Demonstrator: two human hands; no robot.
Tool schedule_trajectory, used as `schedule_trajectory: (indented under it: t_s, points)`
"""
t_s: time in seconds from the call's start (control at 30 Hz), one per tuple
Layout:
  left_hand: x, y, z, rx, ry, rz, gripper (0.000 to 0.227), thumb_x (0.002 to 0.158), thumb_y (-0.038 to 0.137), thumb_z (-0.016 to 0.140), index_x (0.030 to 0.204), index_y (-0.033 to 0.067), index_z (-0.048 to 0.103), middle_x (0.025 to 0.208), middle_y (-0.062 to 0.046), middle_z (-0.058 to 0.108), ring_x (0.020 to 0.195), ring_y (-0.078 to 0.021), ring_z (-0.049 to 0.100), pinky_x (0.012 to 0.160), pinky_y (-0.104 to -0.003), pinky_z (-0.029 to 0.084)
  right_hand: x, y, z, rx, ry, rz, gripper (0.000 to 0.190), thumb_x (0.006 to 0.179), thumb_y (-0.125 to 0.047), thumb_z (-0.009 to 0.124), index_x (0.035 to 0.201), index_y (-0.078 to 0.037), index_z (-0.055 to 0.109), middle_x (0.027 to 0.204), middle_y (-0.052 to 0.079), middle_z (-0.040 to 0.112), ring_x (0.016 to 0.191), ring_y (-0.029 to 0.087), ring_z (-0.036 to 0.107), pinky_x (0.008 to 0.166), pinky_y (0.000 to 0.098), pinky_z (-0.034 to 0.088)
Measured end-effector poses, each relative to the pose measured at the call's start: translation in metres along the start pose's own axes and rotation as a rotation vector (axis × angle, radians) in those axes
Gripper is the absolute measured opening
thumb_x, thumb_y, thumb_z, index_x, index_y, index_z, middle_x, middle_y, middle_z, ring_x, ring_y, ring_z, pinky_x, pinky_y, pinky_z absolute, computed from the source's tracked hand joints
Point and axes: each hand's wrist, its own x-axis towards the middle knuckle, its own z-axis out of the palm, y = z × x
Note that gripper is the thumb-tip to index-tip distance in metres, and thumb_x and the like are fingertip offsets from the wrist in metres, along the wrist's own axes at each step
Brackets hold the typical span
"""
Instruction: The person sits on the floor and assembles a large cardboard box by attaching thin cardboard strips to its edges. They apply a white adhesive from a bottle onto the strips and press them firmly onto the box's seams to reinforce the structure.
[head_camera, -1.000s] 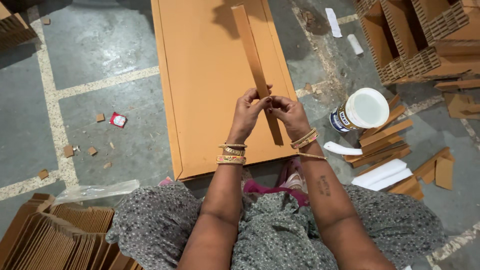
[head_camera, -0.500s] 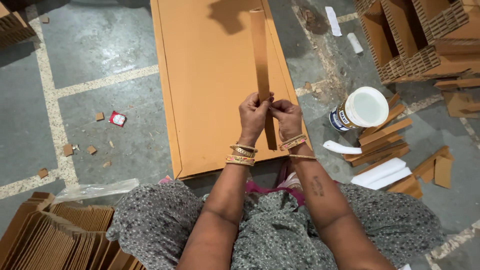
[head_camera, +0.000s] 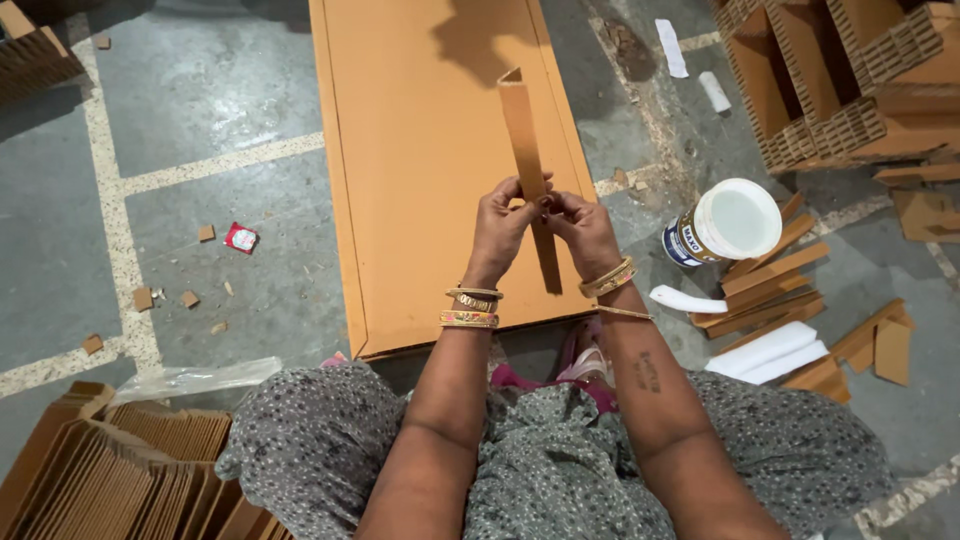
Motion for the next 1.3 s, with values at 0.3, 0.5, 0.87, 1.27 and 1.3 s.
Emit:
schedule_trajectory:
  t_s: [0.3,0.5,0.87,1.27,1.3]
  points:
    - [-0.003,-0.044,0.013,0.027,0.172,0.153,0.014,0.099,0.002,0.071,0.112,-0.0036,0.073,0.098,-0.004,0.073,0.089,-0.0096,0.067,0.079,-0.025,0.055,0.003,0.055,-0.010,0.195,0.157,-0.138,0.010,0.092,0.010,0.075,0.099,0.005,0.070,0.096,0.009,0.073,0.090,0.015,0.069,0.085,0.0287,0.057]
    - [0.001,-0.010,0.005,0.153,0.098,0.000,0.041,0.095,0.005,0.071,0.136,0.0051,0.065,0.097,-0.002,0.072,0.085,-0.0076,0.060,0.079,-0.026,0.054,0.007,0.052,-0.020,0.093,0.119,-0.027,0.014,0.088,0.007,0.072,0.101,0.004,0.071,0.095,0.007,0.074,0.088,0.014,0.070,0.084,0.0282,0.058]
    - [-0.001,-0.019,0.000,-0.059,0.011,0.076,0.023,0.099,0.003,0.066,0.121,-0.0003,0.071,0.104,-0.005,0.074,0.095,-0.0123,0.071,0.086,-0.027,0.059,0.003,0.002,0.002,0.002,0.057,-0.014,0.025,0.094,-0.001,0.071,0.119,0.003,0.069,0.105,0.005,0.073,0.095,0.012,0.070,0.087,0.0243,0.058]
    - [0.001,-0.015,0.007,0.270,0.221,0.107,0.035,0.098,0.009,0.070,0.131,-0.0012,0.063,0.101,-0.005,0.072,0.090,-0.0111,0.067,0.078,-0.025,0.057,0.009,0.022,0.014,-0.244,0.271,-0.096,0.010,0.093,-0.002,0.077,0.099,0.004,0.071,0.092,0.006,0.074,0.084,0.009,0.067,0.077,0.0246,0.058]
    - [0.002,-0.012,0.005,0.371,0.254,0.135,0.039,0.096,0.009,0.070,0.133,-0.0004,0.061,0.103,-0.005,0.073,0.091,-0.0112,0.069,0.079,-0.025,0.059,0.012,0.015,0.012,-0.286,0.178,-0.112,0.016,0.093,-0.005,0.077,0.104,0.004,0.070,0.096,0.007,0.074,0.088,0.010,0.068,0.079,0.0256,0.058]
